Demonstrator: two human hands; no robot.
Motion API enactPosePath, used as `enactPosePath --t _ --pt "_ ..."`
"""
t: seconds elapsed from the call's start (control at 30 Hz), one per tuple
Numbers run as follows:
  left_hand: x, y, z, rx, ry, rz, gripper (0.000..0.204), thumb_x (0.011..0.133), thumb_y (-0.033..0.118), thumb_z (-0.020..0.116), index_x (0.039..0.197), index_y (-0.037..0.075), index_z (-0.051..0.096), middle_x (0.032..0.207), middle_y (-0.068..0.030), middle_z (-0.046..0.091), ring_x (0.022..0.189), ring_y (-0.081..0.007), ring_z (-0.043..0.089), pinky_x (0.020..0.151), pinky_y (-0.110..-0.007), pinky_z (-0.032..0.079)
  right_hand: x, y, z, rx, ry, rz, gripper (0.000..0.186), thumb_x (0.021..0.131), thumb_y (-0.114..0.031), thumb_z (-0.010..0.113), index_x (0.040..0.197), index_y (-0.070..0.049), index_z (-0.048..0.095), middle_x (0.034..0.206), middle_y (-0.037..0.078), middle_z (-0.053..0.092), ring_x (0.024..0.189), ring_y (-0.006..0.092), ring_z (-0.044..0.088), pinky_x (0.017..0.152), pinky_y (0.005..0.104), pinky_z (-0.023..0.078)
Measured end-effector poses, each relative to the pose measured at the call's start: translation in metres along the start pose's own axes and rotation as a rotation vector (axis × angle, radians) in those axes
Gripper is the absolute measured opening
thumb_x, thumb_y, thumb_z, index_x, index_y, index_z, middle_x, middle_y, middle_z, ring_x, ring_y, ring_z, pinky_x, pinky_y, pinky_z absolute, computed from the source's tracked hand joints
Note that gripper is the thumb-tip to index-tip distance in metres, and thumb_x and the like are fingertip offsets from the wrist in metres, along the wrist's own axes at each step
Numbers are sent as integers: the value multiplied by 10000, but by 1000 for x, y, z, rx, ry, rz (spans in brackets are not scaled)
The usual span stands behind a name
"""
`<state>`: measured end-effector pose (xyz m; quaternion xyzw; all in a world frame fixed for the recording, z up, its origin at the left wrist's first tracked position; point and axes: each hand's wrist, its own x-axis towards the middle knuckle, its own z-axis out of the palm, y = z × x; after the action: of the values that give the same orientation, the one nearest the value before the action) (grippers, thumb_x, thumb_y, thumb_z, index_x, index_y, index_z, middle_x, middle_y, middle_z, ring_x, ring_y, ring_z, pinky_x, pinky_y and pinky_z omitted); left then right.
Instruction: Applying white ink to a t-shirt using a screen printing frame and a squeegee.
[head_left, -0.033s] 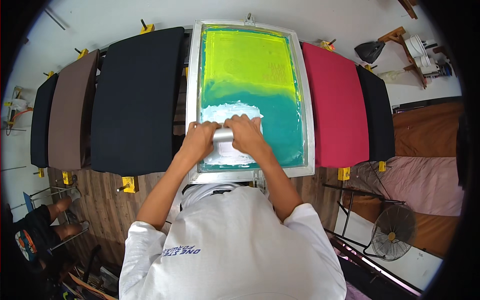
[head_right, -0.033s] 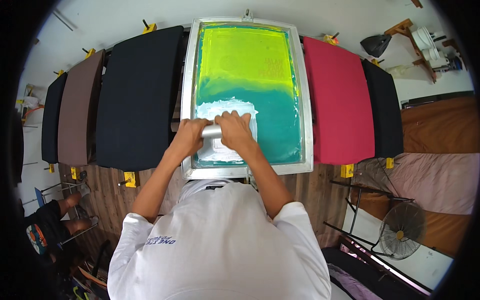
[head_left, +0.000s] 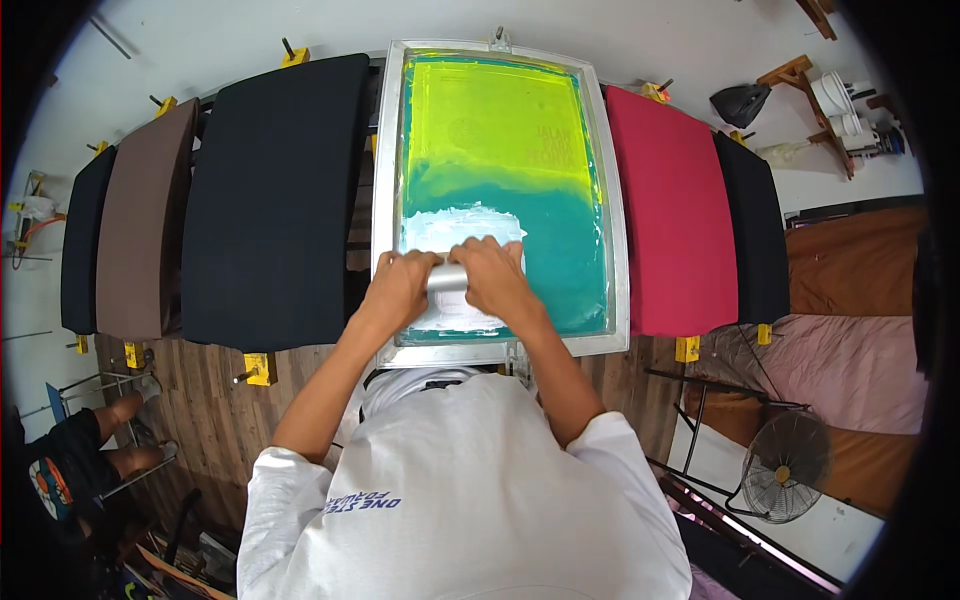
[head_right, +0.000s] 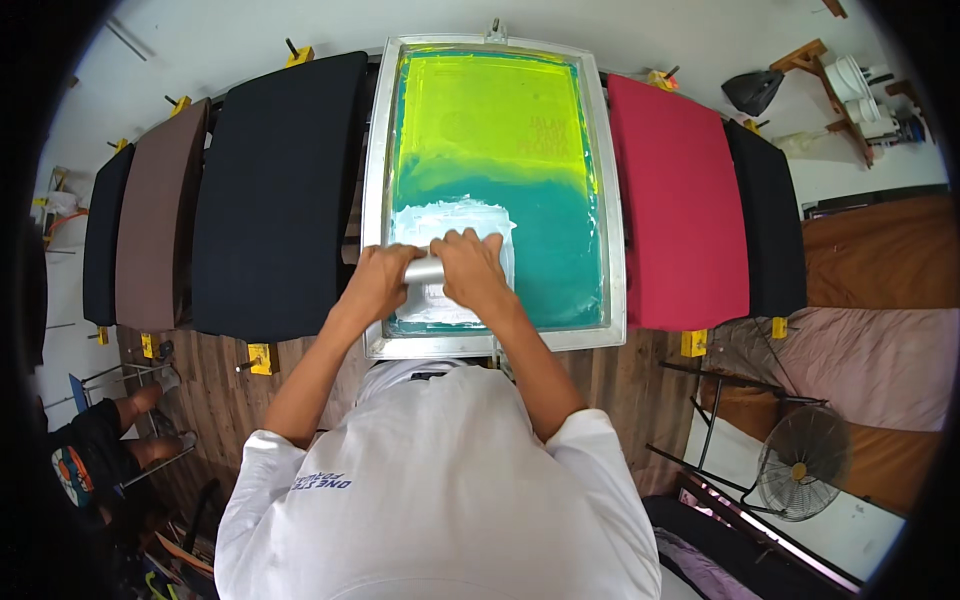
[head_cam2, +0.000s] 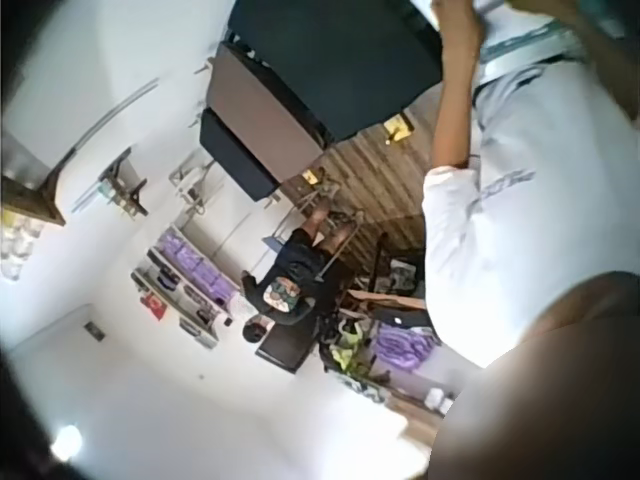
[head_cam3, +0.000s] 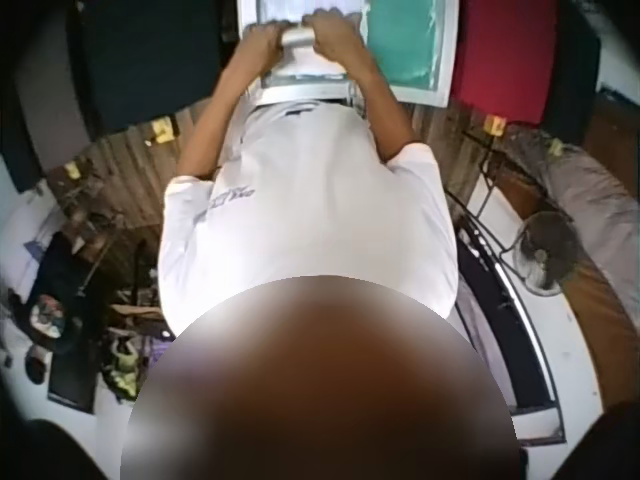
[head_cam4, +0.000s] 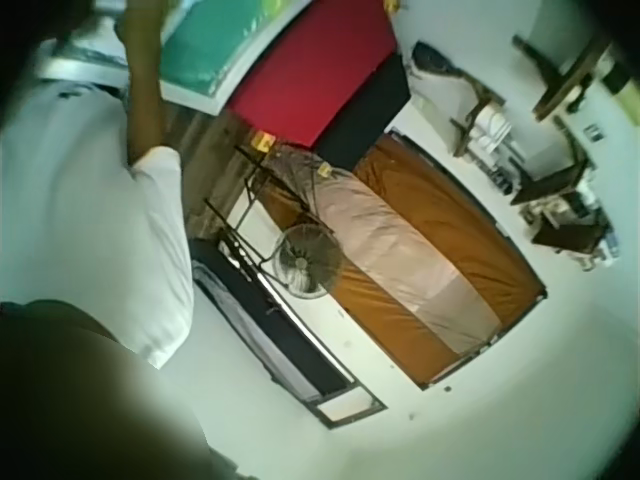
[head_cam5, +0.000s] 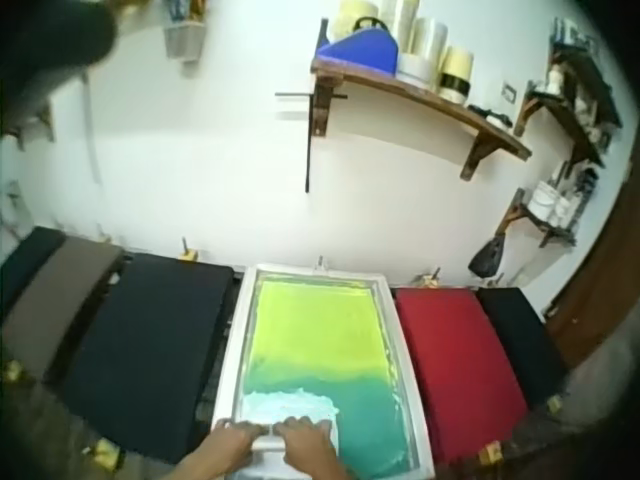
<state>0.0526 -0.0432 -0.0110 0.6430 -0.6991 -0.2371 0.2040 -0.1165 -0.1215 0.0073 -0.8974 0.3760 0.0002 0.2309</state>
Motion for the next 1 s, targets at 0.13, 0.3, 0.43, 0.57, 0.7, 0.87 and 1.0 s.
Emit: enactPosePath --t 0.13,0.3,0.43,0.57,0.7,0.87,1.0 --pt "-33 31 8 2 -60 -10 442 679 -80 630 1112 8 633 1027 -176 662 960 -344 629 907 -436 422 -41 0 14 -5 -1 -25 406 667 69 631 1027 -118 656 998 38 600 1018 253 545 880 461 308" --pt "-43 48 21 -17 -117 -5 450 674 -76 653 1121 -33 626 1013 -179 669 963 -321 642 954 -441 410 -67 1 -3 40 -41 -17 445 654 83 617 1046 -123 666 1033 35 620 1016 240 554 900 455 291" --pt "-3 45 9 -58 -142 -7 496 673 -91 598 1156 14 636 1065 -165 670 1048 -343 611 984 -458 390 -51 10 -15 19 55 61 408 680 69 644 1038 -121 685 1007 52 638 992 259 570 876 475 312" --pt "15 25 17 -15 -3 80 508 671 -131 564 1151 21 627 1098 -155 659 1085 -340 593 989 -456 381 -31 21 2 -42 245 23 421 676 49 670 1062 -118 657 1030 62 613 1004 271 557 886 476 325" --pt "-21 24 40 64 -13 88 635 669 -126 580 1283 35 550 1287 -146 560 1247 -299 502 1018 -475 365 -59 12 29 -43 115 70 583 664 48 666 1214 -124 579 1214 82 551 1125 284 507 924 461 332" --pt "-66 47 43 36 -34 49 645 629 -88 659 1259 27 580 1300 -155 572 1232 -298 518 1034 -459 361 -100 -12 27 50 86 47 475 654 34 683 1107 -92 617 1170 87 559 1133 275 509 905 481 322" --pt "-30 50 10 -2 -62 22 487 659 -79 629 1133 30 643 1021 -135 656 1037 -310 607 952 -452 385 -67 2 5 5 49 34 432 670 14 692 1074 -134 658 1046 66 604 1063 271 552 901 486 329"
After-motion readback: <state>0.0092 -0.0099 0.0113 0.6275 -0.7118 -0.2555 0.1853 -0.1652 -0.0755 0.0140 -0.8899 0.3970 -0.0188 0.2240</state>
